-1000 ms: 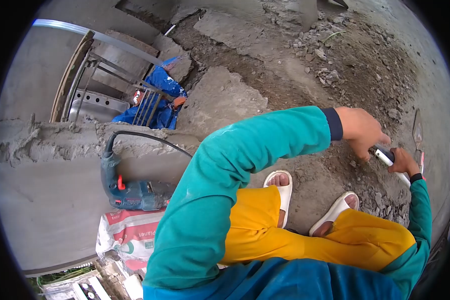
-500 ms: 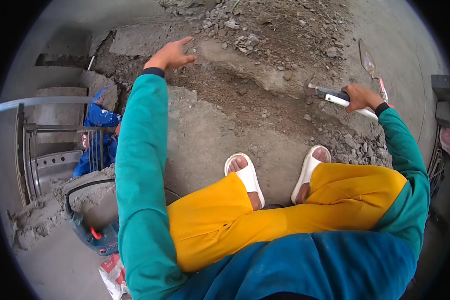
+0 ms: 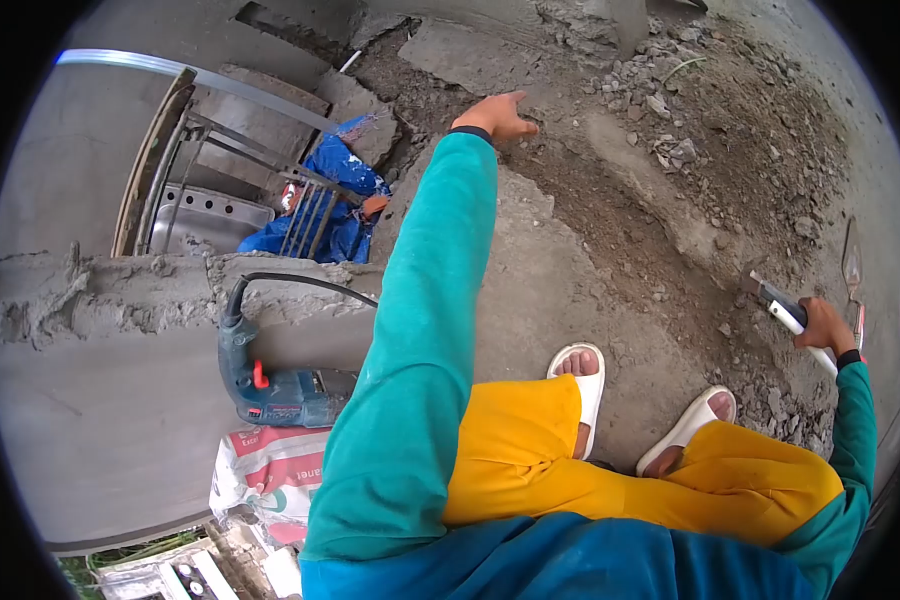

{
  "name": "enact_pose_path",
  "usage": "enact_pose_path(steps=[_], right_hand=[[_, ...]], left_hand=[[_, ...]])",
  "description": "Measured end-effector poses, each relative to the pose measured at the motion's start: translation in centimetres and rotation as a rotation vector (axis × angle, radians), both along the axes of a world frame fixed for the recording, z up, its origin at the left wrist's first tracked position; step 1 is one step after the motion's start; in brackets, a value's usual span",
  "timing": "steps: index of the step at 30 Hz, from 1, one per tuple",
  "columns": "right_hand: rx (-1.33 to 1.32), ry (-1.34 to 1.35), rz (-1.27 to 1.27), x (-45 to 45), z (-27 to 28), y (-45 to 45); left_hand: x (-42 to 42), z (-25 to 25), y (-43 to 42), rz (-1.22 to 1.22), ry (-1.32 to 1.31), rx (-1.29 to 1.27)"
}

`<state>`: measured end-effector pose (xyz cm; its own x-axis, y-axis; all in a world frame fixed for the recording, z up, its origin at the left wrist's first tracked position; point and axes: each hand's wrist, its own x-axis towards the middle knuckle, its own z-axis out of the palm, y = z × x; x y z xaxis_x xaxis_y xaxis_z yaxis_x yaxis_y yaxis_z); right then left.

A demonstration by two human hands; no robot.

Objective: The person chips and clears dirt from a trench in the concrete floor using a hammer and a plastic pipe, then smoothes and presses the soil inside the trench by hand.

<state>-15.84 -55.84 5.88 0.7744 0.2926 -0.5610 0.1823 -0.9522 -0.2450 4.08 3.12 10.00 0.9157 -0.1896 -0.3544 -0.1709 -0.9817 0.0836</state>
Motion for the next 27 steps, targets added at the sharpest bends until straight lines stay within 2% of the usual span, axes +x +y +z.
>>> enact_pose_path(steps=[9,14,27], right_hand=[[-0.018,0.023,-0.005,-0.5,0.4,0.2],[0.022,0.001,0.006,-0.5,0.0,-0.3],[-0.012,0.026,0.049,-0.4,-0.2,-0.5]], left_hand=[[-0.2,0.0,0.0,0.001,0.008,0.019],[0.7,-1.4,2.2,-0.019,0.029,-0.077],[0.3,-0.3,1.5,0.028,0.131,-0.101]])
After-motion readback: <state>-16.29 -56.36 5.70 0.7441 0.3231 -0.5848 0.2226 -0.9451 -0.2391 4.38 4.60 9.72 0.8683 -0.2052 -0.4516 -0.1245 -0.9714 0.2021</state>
